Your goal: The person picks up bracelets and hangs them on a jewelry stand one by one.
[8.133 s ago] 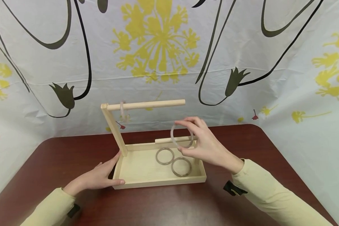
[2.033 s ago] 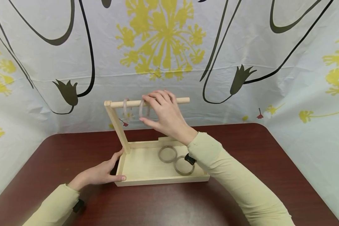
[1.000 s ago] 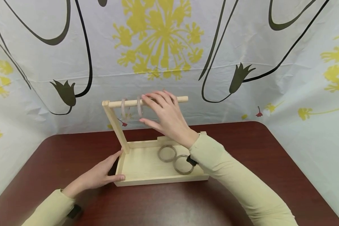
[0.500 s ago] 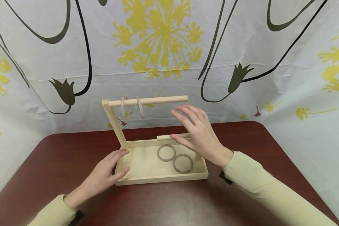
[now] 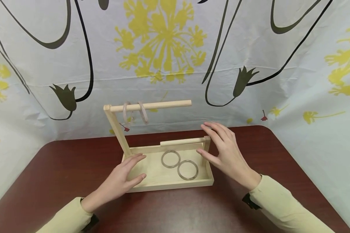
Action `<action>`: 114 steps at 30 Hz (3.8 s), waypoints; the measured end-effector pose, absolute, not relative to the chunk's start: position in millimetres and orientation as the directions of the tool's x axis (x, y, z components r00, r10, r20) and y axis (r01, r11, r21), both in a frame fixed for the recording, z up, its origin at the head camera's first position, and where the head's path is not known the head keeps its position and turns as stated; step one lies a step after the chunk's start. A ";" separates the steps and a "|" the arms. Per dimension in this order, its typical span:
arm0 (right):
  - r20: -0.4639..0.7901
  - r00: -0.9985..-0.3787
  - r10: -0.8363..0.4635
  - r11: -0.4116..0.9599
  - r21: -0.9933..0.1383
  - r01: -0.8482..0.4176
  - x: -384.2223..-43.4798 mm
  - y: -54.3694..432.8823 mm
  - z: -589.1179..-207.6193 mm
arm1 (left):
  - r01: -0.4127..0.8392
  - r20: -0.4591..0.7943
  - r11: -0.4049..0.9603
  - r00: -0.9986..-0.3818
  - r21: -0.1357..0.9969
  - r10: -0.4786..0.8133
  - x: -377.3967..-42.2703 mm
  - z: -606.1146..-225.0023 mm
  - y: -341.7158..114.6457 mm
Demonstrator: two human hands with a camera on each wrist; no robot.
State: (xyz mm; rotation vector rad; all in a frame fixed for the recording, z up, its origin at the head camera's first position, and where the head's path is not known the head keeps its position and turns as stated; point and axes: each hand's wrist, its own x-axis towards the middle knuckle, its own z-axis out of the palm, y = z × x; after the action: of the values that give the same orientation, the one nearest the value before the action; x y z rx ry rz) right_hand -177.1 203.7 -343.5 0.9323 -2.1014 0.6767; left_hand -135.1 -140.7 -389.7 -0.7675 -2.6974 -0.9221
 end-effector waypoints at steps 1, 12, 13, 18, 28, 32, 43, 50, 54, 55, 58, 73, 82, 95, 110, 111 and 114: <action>0.777 -0.491 -0.394 0.602 -0.186 -0.776 -175.5 205.9 -346.3 | 0.529 0.329 0.668 -0.849 0.524 0.414 -136.0 -390.2 -139.2; 0.608 -0.750 -0.262 0.641 -0.471 -0.605 -153.0 223.3 -380.4 | 0.532 0.289 0.614 -0.842 0.583 0.456 -148.8 -398.9 -120.3; 0.594 -0.766 -0.245 0.643 -0.492 -0.587 -151.5 223.9 -382.2 | 0.534 0.289 0.613 -0.841 0.582 0.458 -149.9 -399.4 -118.9; 0.554 -0.810 -0.194 0.637 -0.557 -0.533 -146.8 225.3 -388.2 | 0.544 0.294 0.602 -0.833 0.584 0.468 -155.9 -400.9 -111.5; 0.456 -0.867 -0.202 0.592 -0.648 -0.479 -143.1 223.3 -398.8 | 0.536 0.237 0.578 -0.825 0.616 0.513 -176.8 -400.4 -98.7; 0.433 -0.872 -0.229 0.583 -0.656 -0.479 -144.2 221.4 -403.8 | 0.554 0.223 0.555 -0.803 0.621 0.552 -187.1 -398.3 -94.5; 0.300 -0.912 -0.280 0.598 -0.689 -0.410 -142.6 220.4 -409.3 | 0.608 0.184 0.564 -0.754 0.559 0.631 -207.9 -406.2 -73.6; 0.255 -0.896 -0.363 0.608 -0.664 -0.435 -144.9 221.6 -414.8 | 0.608 0.141 0.587 -0.749 0.535 0.647 -209.3 -409.6 -68.6; 0.176 -0.907 -0.382 0.636 -0.662 -0.397 -145.9 223.6 -416.0 | 0.608 0.128 0.592 -0.747 0.529 0.652 -210.1 -410.3 -67.6; 0.159 -0.909 -0.384 0.638 -0.666 -0.386 -146.0 224.1 -415.9 | 0.607 0.126 0.593 -0.747 0.529 0.653 -210.2 -410.1 -67.4; 0.128 -0.914 -0.384 0.634 -0.684 -0.362 -146.4 225.2 -416.2 | 0.606 0.119 0.595 -0.747 0.528 0.655 -210.6 -409.4 -66.9; 0.112 -0.908 -0.403 0.587 -0.730 -0.350 -148.2 226.7 -419.5 | 0.600 0.104 0.590 -0.743 0.541 0.661 -207.8 -410.4 -65.9; 0.079 -0.917 -0.392 0.597 -0.736 -0.319 -147.8 227.2 -416.9 | 0.560 0.086 0.632 -0.781 0.536 0.619 -206.4 -415.1 -64.9; 0.046 -0.924 -0.379 0.616 -0.733 -0.289 -147.8 225.5 -413.3 | 0.554 0.115 0.705 -0.815 0.442 0.568 -204.6 -414.5 -62.7; 0.029 -0.928 -0.371 0.629 -0.727 -0.274 -147.0 225.7 -411.1 | 0.541 0.012 0.691 -0.791 0.480 0.611 -201.9 -407.3 -83.1; 0.029 -0.929 -0.370 0.630 -0.726 -0.274 -147.1 225.7 -410.9 | 0.545 0.009 0.686 -0.786 0.483 0.618 -201.6 -406.8 -84.3; 0.026 -0.929 -0.369 0.633 -0.725 -0.271 -147.4 225.6 -410.8 | 0.547 -0.001 0.679 -0.778 0.490 0.628 -200.9 -405.7 -86.8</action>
State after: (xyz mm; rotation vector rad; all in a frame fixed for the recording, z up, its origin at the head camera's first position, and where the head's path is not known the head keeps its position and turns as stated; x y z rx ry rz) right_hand -147.4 225.6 -410.8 0.5814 -2.9505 1.2759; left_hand -200.9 -86.8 -405.7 -1.0697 -3.0321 -0.7937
